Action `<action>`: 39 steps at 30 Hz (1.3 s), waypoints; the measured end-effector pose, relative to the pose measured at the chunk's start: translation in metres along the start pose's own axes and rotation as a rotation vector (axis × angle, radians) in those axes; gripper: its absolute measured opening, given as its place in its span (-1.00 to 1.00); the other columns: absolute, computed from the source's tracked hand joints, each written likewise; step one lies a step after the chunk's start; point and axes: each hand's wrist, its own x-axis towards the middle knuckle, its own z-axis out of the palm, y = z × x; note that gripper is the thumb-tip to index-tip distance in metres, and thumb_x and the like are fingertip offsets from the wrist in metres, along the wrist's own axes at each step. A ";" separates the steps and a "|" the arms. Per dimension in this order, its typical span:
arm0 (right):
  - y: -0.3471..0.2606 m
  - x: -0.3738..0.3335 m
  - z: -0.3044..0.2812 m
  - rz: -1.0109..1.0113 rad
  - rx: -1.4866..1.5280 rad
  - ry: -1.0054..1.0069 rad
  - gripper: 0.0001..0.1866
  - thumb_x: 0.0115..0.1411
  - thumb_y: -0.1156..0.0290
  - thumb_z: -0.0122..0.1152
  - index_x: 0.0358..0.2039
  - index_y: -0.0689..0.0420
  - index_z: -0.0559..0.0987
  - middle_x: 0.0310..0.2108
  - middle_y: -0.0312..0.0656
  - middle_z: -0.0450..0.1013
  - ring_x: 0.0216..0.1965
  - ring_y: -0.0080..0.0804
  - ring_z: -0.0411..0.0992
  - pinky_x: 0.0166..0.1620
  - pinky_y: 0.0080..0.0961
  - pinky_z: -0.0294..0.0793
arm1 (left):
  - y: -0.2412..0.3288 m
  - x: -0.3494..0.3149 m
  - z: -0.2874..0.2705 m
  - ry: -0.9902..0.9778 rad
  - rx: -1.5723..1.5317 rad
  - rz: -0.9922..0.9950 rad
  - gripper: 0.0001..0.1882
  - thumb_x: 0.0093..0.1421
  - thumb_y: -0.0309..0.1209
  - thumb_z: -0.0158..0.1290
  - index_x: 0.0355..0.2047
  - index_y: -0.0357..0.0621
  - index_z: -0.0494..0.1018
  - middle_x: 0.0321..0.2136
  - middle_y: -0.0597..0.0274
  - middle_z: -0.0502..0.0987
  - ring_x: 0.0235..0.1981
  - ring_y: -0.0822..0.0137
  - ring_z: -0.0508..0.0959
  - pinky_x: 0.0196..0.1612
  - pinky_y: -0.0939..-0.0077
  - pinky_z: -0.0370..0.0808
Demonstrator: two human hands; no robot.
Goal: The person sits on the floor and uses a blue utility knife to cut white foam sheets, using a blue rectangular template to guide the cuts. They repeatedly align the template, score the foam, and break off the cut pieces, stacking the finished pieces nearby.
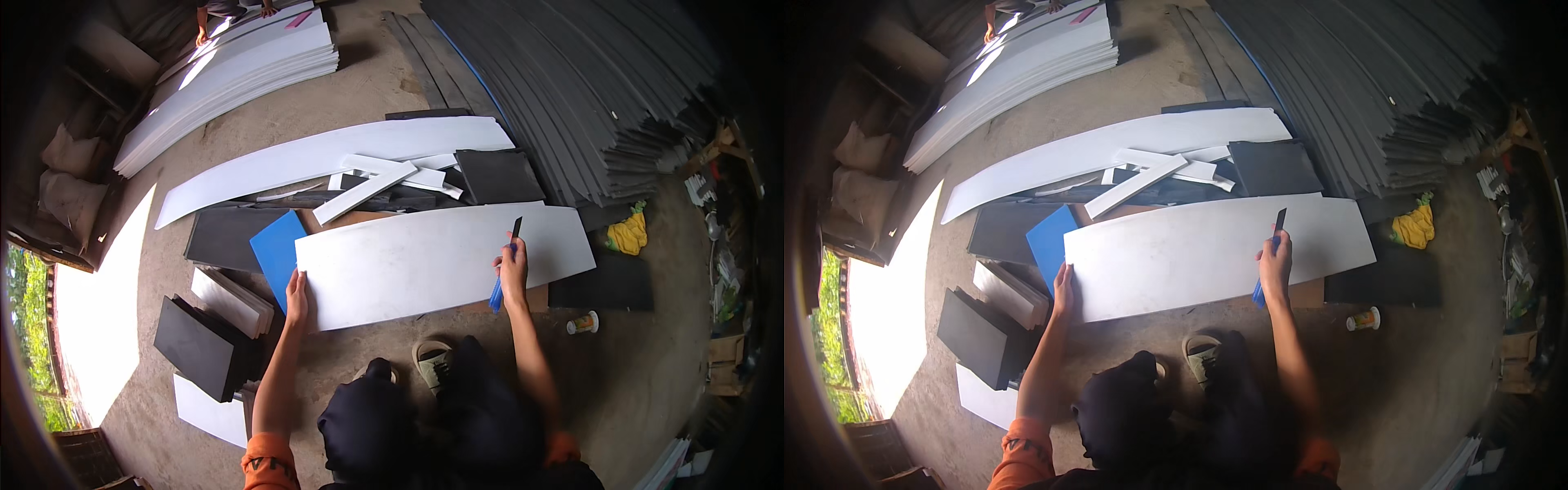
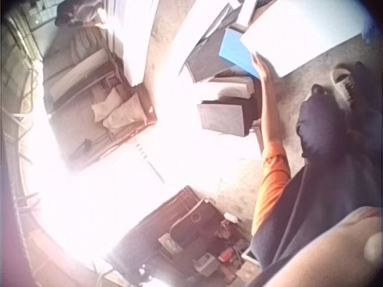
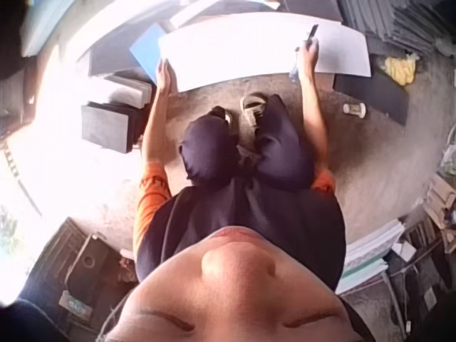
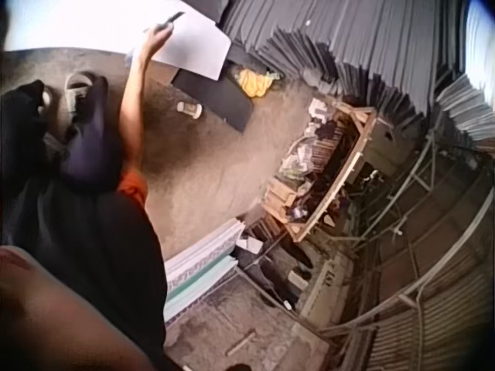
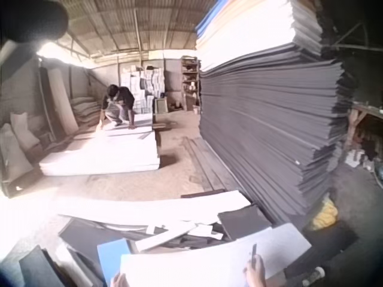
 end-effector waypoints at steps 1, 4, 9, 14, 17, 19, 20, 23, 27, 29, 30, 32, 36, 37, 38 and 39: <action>0.002 0.007 0.015 -0.085 -0.007 -0.031 -0.74 0.09 0.48 -0.18 -0.17 0.21 0.28 -0.44 -0.21 0.29 -0.65 -0.52 0.30 -0.50 -0.56 0.32 | 0.009 0.012 -0.009 0.020 0.006 -0.002 -0.59 0.25 -0.30 -0.27 0.00 -0.36 0.19 -0.12 0.17 0.36 -0.14 0.44 0.35 -0.03 0.62 0.21; 0.021 -0.006 0.022 -0.043 -0.303 -0.136 -0.77 0.07 0.46 -0.14 -0.24 0.26 0.28 -0.42 -0.11 0.30 -0.63 -0.43 0.31 -0.46 -0.52 0.32 | -0.027 -0.013 0.005 0.111 0.065 -0.103 -0.60 0.25 -0.31 -0.30 0.01 -0.32 0.17 -0.17 0.18 0.38 -0.16 0.44 0.36 -0.08 0.61 0.26; 0.055 0.006 0.094 -0.320 -0.697 -0.300 -0.65 0.02 0.41 -0.07 -0.18 0.29 0.26 -0.28 0.06 0.27 -0.26 -0.03 0.28 -0.15 -0.29 0.27 | -0.014 0.027 0.018 0.221 0.515 -0.114 -0.59 0.21 -0.27 -0.23 -0.01 -0.28 0.21 -0.20 0.01 0.41 -0.24 0.14 0.41 -0.16 0.46 0.31; 0.067 0.006 0.142 -0.369 -0.771 -0.478 -0.44 -0.02 0.37 0.09 -0.04 0.31 0.14 -0.20 0.06 0.20 -0.18 -0.06 0.23 -0.11 -0.32 0.24 | -0.001 0.007 0.007 0.341 1.059 0.206 -0.59 -0.02 -0.44 0.02 -0.10 -0.13 0.32 -0.16 0.01 0.27 -0.08 0.05 0.23 -0.03 0.30 0.22; 0.073 -0.002 0.170 -0.381 -0.736 -0.581 -0.22 -0.10 0.34 0.23 0.05 0.30 0.01 -0.15 0.06 0.14 -0.13 -0.07 0.17 -0.06 -0.33 0.19 | 0.002 -0.017 -0.005 0.585 1.236 -0.038 -0.52 -0.02 -0.38 0.03 -0.04 -0.12 0.24 -0.07 -0.01 0.18 -0.07 0.07 0.21 -0.01 0.31 0.19; 0.080 -0.007 0.181 -0.394 -0.712 -0.626 -0.09 -0.16 0.33 0.30 0.08 0.29 -0.07 -0.12 0.06 0.11 -0.10 -0.08 0.13 -0.03 -0.32 0.16 | 0.000 -0.028 -0.020 0.645 1.162 -0.186 -0.46 0.03 -0.25 0.00 0.00 -0.16 0.15 -0.02 -0.08 0.10 -0.12 -0.04 0.30 -0.11 0.21 0.28; 0.082 -0.008 0.181 -0.403 -0.704 -0.629 -0.05 -0.18 0.34 0.33 0.09 0.29 -0.09 -0.11 0.06 0.11 -0.09 -0.08 0.12 -0.02 -0.32 0.14 | -0.002 -0.033 -0.025 0.652 1.024 -0.271 -0.47 0.06 -0.21 -0.03 0.00 -0.18 0.15 -0.02 -0.09 0.09 -0.14 -0.08 0.32 -0.15 0.17 0.31; 0.081 -0.010 0.188 -0.365 -0.713 -0.641 0.02 -0.22 0.33 0.36 0.11 0.26 -0.14 -0.10 0.06 0.11 -0.07 -0.08 0.11 0.00 -0.31 0.13 | -0.004 -0.041 -0.037 0.667 0.945 -0.355 -0.48 0.13 -0.07 -0.16 -0.08 -0.25 0.19 -0.18 -0.19 0.30 -0.27 -0.14 0.42 -0.28 0.13 0.36; 0.081 -0.002 0.186 -0.457 -0.735 -0.625 -0.03 -0.18 0.37 0.33 0.11 0.25 -0.12 -0.12 0.06 0.12 -0.11 -0.07 0.15 -0.03 -0.30 0.17 | 0.031 -0.021 -0.037 0.683 1.129 -0.148 -0.60 0.14 -0.08 -0.15 -0.28 -0.20 0.29 -0.42 0.00 0.47 -0.37 -0.04 0.46 -0.38 0.22 0.39; 0.082 -0.002 0.180 -0.472 -0.724 -0.633 -0.08 -0.16 0.40 0.30 0.11 0.24 -0.09 -0.13 0.06 0.13 -0.15 -0.07 0.18 -0.06 -0.31 0.20 | 0.071 -0.010 -0.034 0.656 1.349 0.018 -0.65 0.14 -0.10 -0.14 -0.32 -0.16 0.32 -0.43 0.09 0.47 -0.43 0.03 0.48 -0.43 0.28 0.41; 0.079 -0.002 0.177 -0.451 -0.721 -0.658 -0.10 -0.15 0.42 0.29 0.11 0.23 -0.08 -0.14 0.06 0.14 -0.15 -0.07 0.18 -0.07 -0.31 0.21 | 0.089 -0.005 -0.038 0.655 1.429 0.090 -0.67 0.14 -0.12 -0.14 -0.35 -0.15 0.33 -0.46 0.11 0.47 -0.46 0.05 0.49 -0.45 0.30 0.41; 0.085 0.007 0.164 -0.588 -0.660 -0.638 -0.26 -0.07 0.51 0.17 0.08 0.23 -0.01 -0.17 0.04 0.16 -0.20 -0.12 0.21 -0.12 -0.35 0.26 | 0.120 0.007 -0.050 0.653 1.446 0.176 -0.70 0.14 -0.14 -0.14 -0.38 -0.12 0.36 -0.51 0.11 0.47 -0.50 0.07 0.50 -0.47 0.33 0.42; 0.092 0.038 0.107 -0.495 -0.679 -0.320 -0.50 0.00 0.58 0.02 -0.01 0.24 0.17 -0.24 0.00 0.16 -0.23 -0.15 0.21 -0.16 -0.34 0.26 | 0.165 0.024 -0.054 0.387 1.232 0.238 -0.71 0.17 -0.20 -0.17 -0.41 -0.14 0.40 -0.51 0.05 0.47 -0.48 0.01 0.47 -0.46 0.28 0.40; 0.092 0.043 0.089 -0.474 -0.679 -0.223 -0.57 0.02 0.58 -0.01 -0.05 0.24 0.23 -0.27 -0.01 0.16 -0.23 -0.16 0.21 -0.17 -0.33 0.26 | 0.165 0.027 -0.044 0.267 1.217 0.224 -0.70 0.16 -0.19 -0.18 -0.42 -0.14 0.41 -0.51 0.04 0.47 -0.46 0.00 0.47 -0.45 0.27 0.40; 0.092 0.048 0.074 -0.446 -0.770 -0.141 -0.59 0.02 0.58 -0.02 -0.06 0.23 0.25 -0.27 -0.03 0.15 -0.24 -0.17 0.20 -0.17 -0.33 0.26 | 0.159 0.032 -0.031 0.129 1.245 0.259 -0.69 0.16 -0.16 -0.19 -0.41 -0.12 0.41 -0.51 0.05 0.48 -0.46 0.02 0.47 -0.44 0.27 0.40; 0.093 0.052 0.059 -0.416 -0.860 -0.054 -0.61 0.03 0.58 -0.03 -0.07 0.21 0.28 -0.28 -0.04 0.15 -0.24 -0.18 0.20 -0.18 -0.33 0.26 | 0.149 0.037 -0.016 -0.012 1.267 0.299 -0.67 0.16 -0.13 -0.20 -0.41 -0.09 0.42 -0.51 0.06 0.48 -0.45 0.03 0.48 -0.43 0.26 0.41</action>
